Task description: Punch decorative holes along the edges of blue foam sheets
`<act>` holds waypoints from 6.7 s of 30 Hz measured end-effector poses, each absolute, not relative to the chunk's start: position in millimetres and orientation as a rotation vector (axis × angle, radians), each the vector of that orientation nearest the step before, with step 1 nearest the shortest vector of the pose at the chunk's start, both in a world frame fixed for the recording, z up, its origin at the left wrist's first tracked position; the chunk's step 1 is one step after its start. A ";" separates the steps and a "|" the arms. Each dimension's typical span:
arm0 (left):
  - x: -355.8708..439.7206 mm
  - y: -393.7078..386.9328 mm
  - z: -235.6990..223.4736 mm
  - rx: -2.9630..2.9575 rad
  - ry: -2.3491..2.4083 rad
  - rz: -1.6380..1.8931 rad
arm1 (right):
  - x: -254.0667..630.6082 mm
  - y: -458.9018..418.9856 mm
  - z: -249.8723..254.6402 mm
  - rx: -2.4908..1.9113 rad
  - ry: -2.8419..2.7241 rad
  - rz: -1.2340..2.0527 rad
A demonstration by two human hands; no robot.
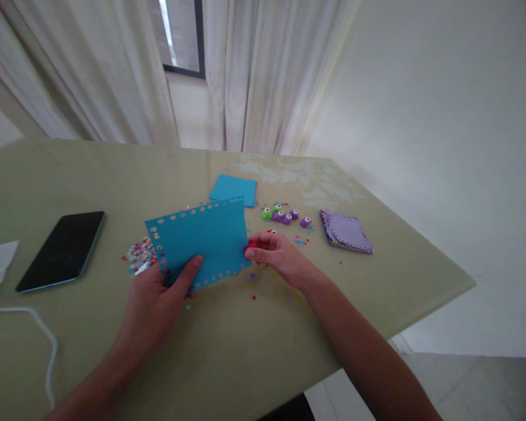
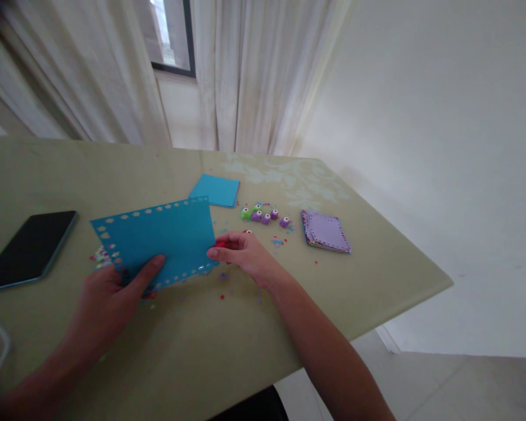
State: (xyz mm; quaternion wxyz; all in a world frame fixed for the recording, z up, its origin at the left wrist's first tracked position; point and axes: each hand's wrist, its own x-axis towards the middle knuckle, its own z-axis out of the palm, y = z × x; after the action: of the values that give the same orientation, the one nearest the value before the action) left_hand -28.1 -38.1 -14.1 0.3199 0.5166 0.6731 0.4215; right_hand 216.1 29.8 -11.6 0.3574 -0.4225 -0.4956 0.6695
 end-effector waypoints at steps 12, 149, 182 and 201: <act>-31.2 -38.5 -24.5 1.390 1.757 1.082 | 212.0 28.6 -12.9 -1.117 -1.333 1.725; -31.5 -35.5 -23.0 1.441 1.713 1.048 | 209.7 36.5 -18.7 -1.018 -1.139 1.789; -25.8 -36.5 1.1 1.205 1.808 1.109 | 255.9 65.6 -26.3 -1.478 -1.949 0.354; -28.9 -36.0 -6.5 1.240 1.795 1.121 | 255.3 72.8 -18.4 -1.856 -2.040 0.016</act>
State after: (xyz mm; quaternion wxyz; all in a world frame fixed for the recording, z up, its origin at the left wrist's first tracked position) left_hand -28.9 -36.0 -6.5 0.3376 0.4758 0.6889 0.4302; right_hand 255.3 72.8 -18.4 0.1906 -0.6605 -0.7262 0.0057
